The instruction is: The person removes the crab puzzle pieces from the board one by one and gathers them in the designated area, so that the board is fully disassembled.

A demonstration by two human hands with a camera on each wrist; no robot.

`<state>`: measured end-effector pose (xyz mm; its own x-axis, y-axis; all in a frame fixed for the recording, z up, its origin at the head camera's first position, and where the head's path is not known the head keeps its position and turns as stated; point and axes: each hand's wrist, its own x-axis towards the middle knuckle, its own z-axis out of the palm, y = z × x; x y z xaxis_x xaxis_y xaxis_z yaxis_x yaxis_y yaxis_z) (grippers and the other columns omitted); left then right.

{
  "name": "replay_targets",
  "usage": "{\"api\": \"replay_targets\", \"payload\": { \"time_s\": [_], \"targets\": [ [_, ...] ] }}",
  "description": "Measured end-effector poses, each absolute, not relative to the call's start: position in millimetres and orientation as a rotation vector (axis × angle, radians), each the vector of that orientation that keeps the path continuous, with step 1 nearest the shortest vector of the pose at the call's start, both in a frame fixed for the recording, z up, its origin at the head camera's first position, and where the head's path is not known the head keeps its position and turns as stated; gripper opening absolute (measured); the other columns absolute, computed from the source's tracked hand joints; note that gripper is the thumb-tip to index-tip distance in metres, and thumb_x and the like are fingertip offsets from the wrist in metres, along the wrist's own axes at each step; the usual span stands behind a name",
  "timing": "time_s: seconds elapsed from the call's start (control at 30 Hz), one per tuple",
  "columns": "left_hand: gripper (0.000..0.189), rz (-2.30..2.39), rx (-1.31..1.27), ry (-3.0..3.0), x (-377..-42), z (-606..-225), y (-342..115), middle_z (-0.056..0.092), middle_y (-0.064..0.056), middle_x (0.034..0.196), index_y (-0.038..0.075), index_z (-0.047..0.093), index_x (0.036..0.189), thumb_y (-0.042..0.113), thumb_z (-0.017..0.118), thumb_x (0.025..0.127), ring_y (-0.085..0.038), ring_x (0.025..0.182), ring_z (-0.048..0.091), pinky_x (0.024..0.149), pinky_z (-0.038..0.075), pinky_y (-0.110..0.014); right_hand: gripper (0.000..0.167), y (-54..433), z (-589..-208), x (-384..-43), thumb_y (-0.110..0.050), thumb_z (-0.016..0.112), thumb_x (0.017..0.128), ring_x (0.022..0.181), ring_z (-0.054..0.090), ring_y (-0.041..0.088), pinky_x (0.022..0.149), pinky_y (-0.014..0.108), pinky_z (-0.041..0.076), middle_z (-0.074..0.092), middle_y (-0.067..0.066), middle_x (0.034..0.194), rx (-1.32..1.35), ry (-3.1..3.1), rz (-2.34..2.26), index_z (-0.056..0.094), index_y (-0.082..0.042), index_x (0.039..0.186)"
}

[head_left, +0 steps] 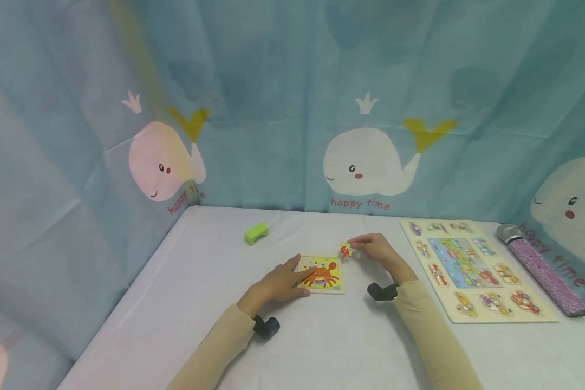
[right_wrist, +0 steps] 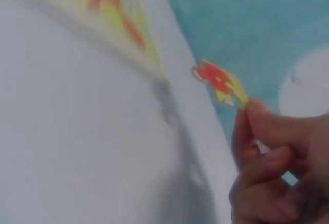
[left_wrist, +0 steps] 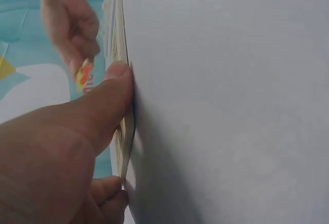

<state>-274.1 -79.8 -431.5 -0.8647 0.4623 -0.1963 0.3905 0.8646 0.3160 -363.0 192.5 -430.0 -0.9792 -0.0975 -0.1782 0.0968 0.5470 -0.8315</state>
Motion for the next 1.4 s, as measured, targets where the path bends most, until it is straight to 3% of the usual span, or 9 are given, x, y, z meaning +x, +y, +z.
{"api": "replay_targets", "payload": {
  "time_s": [0.23,0.37,0.57,0.83,1.13,1.27,1.4],
  "targets": [
    [0.06,0.407,0.644,2.791,-276,-437,-84,0.011,-0.011,0.155,0.036,0.032,0.141,0.051,0.053,0.087,-0.041,0.136,0.025,0.107,0.027,-0.055,0.027,216,-440,-366,-0.023,0.064,0.085,0.091,0.051,0.02,0.07,0.023,0.04,0.061,0.015,0.119,0.038,2.69,-1.325,0.069,-0.008,0.107],
    [0.06,0.431,0.677,2.78,-276,-437,-82,0.01,-0.012,0.155,0.033,0.033,0.142,0.05,0.053,0.088,-0.042,0.137,0.023,0.108,0.025,-0.056,0.022,215,-446,-366,-0.019,0.065,0.085,0.1,0.054,0.025,0.077,0.029,0.042,0.064,0.016,0.115,0.011,2.725,-1.331,0.07,-0.006,0.102],
    [0.059,0.44,0.715,2.783,-273,-437,-82,0.012,-0.014,0.155,0.031,0.034,0.142,0.049,0.053,0.088,-0.041,0.137,0.024,0.108,0.025,-0.054,0.016,208,-452,-362,-0.015,0.065,0.084,0.109,0.055,0.032,0.095,0.046,0.041,0.067,0.015,0.107,0.002,2.809,-1.316,0.072,-0.005,0.095],
    [0.059,0.449,0.69,2.782,-270,-433,-81,0.012,-0.013,0.155,0.032,0.035,0.141,0.048,0.054,0.087,-0.041,0.136,0.024,0.108,0.025,-0.055,0.019,205,-456,-361,-0.018,0.067,0.083,0.11,0.054,0.034,0.098,0.047,0.039,0.066,0.017,0.107,-0.003,2.853,-1.317,0.072,-0.003,0.094],
    [0.057,0.458,0.71,2.79,-272,-434,-82,0.012,-0.014,0.155,0.033,0.036,0.14,0.048,0.053,0.088,-0.04,0.137,0.024,0.109,0.025,-0.055,0.021,207,-456,-359,-0.019,0.066,0.084,0.111,0.054,0.035,0.096,0.046,0.041,0.066,0.018,0.109,0.001,2.864,-1.333,0.071,-0.003,0.096],
    [0.056,0.452,0.729,2.783,-272,-436,-82,0.011,-0.015,0.154,0.035,0.036,0.14,0.048,0.053,0.088,-0.041,0.137,0.023,0.108,0.025,-0.055,0.019,202,-452,-355,-0.017,0.065,0.085,0.091,0.059,0.028,0.077,0.036,0.049,0.068,0.015,0.104,-0.068,2.862,-1.343,0.071,-0.003,0.096],
    [0.055,0.449,0.727,2.778,-271,-440,-83,0.011,-0.016,0.154,0.037,0.035,0.14,0.048,0.053,0.088,-0.044,0.136,0.024,0.107,0.025,-0.057,0.017,181,-443,-349,-0.014,0.064,0.085,0.068,0.053,0.016,0.057,0.024,0.044,0.067,0.01,0.091,-0.213,2.856,-1.284,0.071,-0.005,0.097]
  ]
}}
